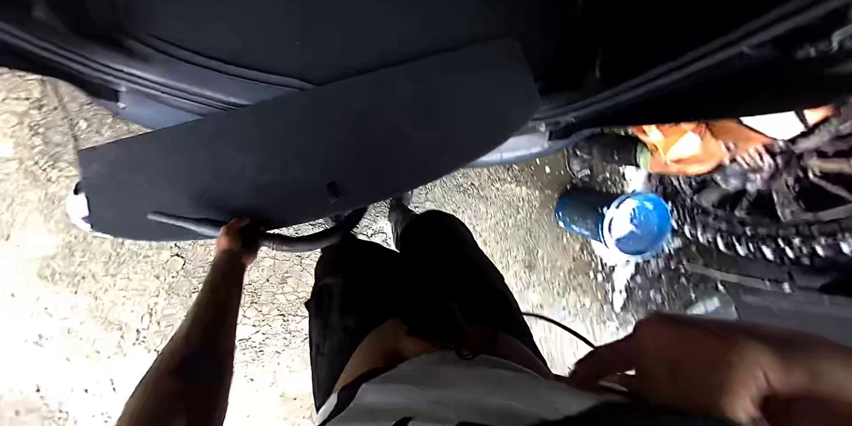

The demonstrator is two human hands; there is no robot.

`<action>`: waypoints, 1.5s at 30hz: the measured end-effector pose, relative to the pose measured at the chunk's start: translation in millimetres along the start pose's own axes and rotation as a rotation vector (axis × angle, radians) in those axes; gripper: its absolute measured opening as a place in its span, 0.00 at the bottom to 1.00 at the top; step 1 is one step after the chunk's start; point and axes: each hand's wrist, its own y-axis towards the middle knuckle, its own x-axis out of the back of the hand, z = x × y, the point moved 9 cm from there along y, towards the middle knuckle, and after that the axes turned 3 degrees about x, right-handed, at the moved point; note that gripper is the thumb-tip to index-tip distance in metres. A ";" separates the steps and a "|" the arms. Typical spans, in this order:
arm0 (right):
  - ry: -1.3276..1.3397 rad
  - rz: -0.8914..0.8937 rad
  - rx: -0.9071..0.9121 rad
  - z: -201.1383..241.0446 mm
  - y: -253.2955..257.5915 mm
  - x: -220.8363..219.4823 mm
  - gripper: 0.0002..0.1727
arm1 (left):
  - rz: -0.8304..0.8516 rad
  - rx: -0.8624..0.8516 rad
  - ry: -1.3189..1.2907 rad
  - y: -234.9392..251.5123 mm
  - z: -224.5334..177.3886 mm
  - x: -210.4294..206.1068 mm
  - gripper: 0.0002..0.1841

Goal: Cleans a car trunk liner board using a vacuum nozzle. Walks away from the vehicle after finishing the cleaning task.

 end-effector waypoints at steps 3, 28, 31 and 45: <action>-0.198 -0.577 -0.272 -74.8 -73.4 123.5 0.13 | -0.041 -0.032 -0.081 3.9 7.9 1.0 0.10; -0.711 -0.519 -0.770 -184.5 490.4 10.7 0.43 | 0.389 0.385 -0.545 39.9 44.1 36.7 0.29; -0.952 -0.168 -0.698 -199.7 529.0 -64.5 0.37 | 0.351 0.354 -0.605 46.8 39.0 40.5 0.20; -1.085 -0.253 -0.832 -180.4 498.0 -69.6 0.35 | 0.410 0.350 -0.611 51.2 38.9 49.1 0.19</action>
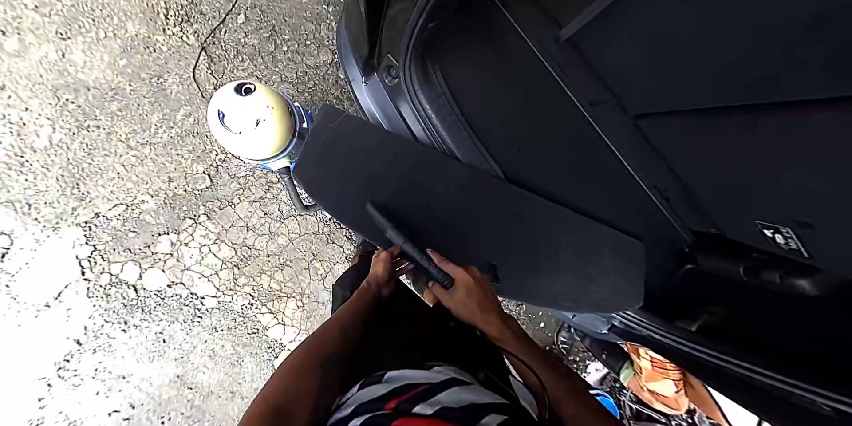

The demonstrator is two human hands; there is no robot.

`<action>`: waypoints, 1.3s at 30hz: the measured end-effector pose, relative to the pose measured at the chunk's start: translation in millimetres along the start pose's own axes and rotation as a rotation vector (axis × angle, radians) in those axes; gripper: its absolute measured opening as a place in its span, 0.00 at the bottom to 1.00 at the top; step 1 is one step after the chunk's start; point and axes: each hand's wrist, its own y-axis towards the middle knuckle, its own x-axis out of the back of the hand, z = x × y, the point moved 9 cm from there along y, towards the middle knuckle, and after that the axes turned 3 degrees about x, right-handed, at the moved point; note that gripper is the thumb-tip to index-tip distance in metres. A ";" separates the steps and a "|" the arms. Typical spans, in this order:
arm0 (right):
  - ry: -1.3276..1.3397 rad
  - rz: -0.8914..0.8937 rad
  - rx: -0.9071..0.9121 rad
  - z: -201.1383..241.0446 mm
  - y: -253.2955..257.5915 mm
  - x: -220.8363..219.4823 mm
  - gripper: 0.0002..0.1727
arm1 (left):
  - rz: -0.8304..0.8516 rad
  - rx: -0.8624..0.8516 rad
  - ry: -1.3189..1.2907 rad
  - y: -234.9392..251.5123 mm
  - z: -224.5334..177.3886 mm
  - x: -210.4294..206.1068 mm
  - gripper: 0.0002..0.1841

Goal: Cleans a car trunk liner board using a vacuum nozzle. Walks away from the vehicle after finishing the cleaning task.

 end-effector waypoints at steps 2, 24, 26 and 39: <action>0.140 -0.077 -0.052 -6.4 13.4 17.1 0.32 | -0.017 -0.002 -0.008 -2.3 0.3 0.2 0.20; 0.342 -0.249 -0.426 -34.6 30.3 21.7 0.41 | -0.124 -0.041 -0.016 10.7 -59.7 3.8 0.28; 0.339 -0.239 -0.443 -57.3 29.3 26.4 0.39 | -0.112 -0.022 0.006 11.8 -63.5 3.3 0.28; 0.314 -0.312 -0.441 -65.4 26.6 39.4 0.40 | -0.195 -0.046 0.092 2.0 -53.0 16.5 0.29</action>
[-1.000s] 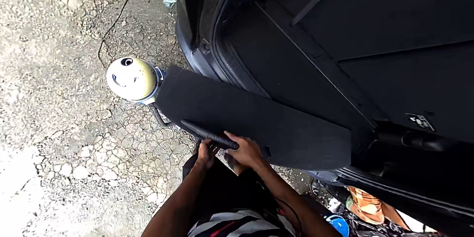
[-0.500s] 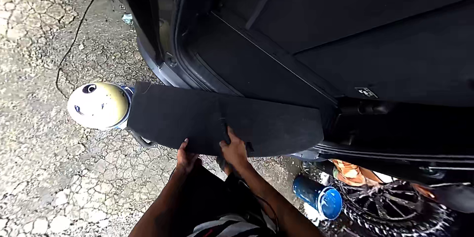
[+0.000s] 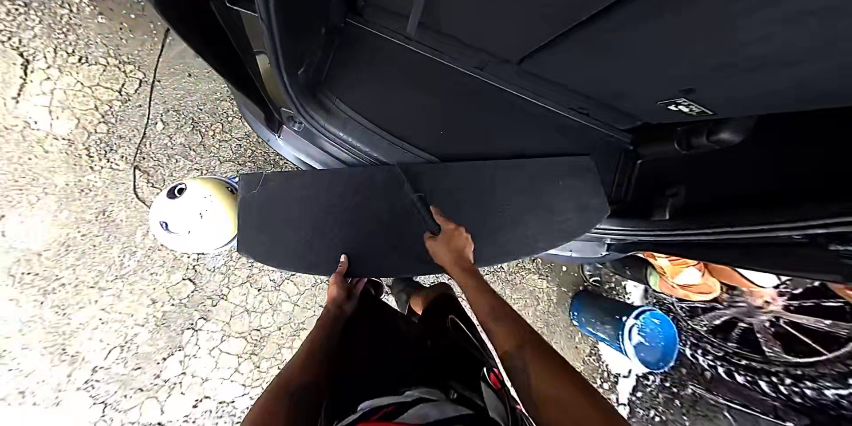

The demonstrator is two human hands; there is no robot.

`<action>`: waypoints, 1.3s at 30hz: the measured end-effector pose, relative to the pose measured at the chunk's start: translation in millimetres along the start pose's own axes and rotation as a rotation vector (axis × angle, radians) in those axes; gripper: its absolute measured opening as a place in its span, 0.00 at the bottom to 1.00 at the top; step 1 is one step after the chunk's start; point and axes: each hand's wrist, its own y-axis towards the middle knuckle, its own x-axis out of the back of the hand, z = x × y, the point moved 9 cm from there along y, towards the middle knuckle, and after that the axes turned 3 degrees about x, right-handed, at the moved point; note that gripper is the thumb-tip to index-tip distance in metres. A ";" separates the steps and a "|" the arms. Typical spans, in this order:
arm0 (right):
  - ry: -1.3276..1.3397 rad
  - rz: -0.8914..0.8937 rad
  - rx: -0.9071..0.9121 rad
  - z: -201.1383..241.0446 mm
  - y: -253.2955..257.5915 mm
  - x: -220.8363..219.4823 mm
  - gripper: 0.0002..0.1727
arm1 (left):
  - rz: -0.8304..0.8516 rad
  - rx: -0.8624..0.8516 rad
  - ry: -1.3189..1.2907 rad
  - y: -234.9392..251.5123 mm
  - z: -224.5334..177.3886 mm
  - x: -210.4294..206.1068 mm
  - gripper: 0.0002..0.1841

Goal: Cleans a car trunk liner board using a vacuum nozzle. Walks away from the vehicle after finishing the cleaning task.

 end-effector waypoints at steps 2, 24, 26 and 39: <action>-0.001 0.081 0.082 43.8 -27.0 -21.4 0.42 | 0.002 -0.019 -0.002 0.4 1.3 -1.6 0.29; -0.101 0.180 0.369 102.1 -51.6 -59.9 0.39 | 0.115 0.062 0.017 -29.7 32.1 25.3 0.29; -0.093 0.127 0.275 93.5 -45.0 -56.4 0.39 | 0.104 0.050 -0.039 -33.2 19.9 31.9 0.32; -0.110 0.237 0.151 61.2 -138.8 -133.3 0.38 | 0.151 -0.064 -0.099 -25.8 -60.4 55.3 0.50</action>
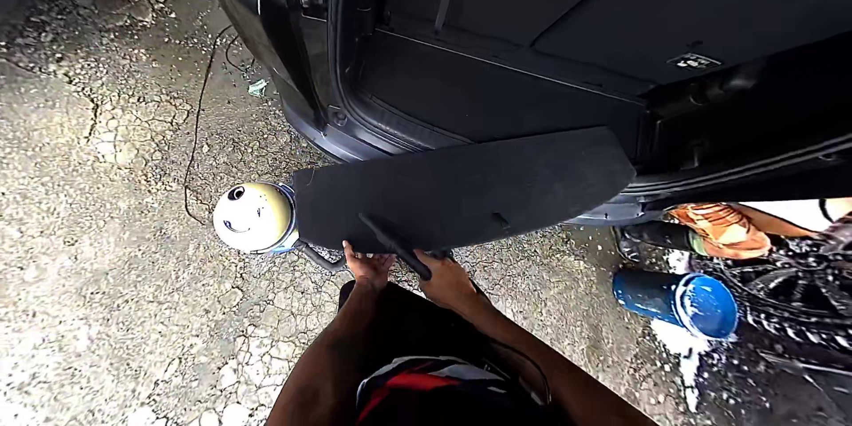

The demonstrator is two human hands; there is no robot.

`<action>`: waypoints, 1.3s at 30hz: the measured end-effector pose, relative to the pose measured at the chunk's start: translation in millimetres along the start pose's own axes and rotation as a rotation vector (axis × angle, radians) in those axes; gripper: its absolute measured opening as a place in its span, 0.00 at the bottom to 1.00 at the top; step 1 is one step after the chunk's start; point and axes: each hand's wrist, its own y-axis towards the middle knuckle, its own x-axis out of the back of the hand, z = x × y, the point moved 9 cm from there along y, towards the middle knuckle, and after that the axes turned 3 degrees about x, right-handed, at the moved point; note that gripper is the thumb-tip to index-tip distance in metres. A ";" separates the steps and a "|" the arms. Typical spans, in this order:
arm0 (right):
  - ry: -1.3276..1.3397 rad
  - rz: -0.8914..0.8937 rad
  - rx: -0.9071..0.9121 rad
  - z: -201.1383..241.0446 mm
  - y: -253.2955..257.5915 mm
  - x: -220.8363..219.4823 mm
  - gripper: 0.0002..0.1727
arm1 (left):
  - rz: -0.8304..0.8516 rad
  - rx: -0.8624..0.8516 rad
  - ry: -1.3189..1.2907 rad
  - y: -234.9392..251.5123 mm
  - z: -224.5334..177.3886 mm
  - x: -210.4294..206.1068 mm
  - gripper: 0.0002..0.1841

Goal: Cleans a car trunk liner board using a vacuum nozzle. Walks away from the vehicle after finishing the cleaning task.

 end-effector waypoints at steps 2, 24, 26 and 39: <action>0.015 0.020 -0.048 -27.8 -9.2 1.2 0.37 | 0.057 0.031 0.002 -1.3 -3.7 0.3 0.54; 0.287 -0.118 -0.335 -105.7 -73.4 -46.3 0.40 | -0.002 0.101 0.115 0.1 -5.6 -3.3 0.49; 0.324 -0.127 -0.334 -133.3 -73.5 -44.4 0.37 | 0.000 0.111 0.126 0.7 -4.7 -6.0 0.48; 0.522 -0.376 -0.490 -175.1 -84.3 -30.4 0.28 | 0.027 0.146 0.167 4.1 -5.9 -6.9 0.45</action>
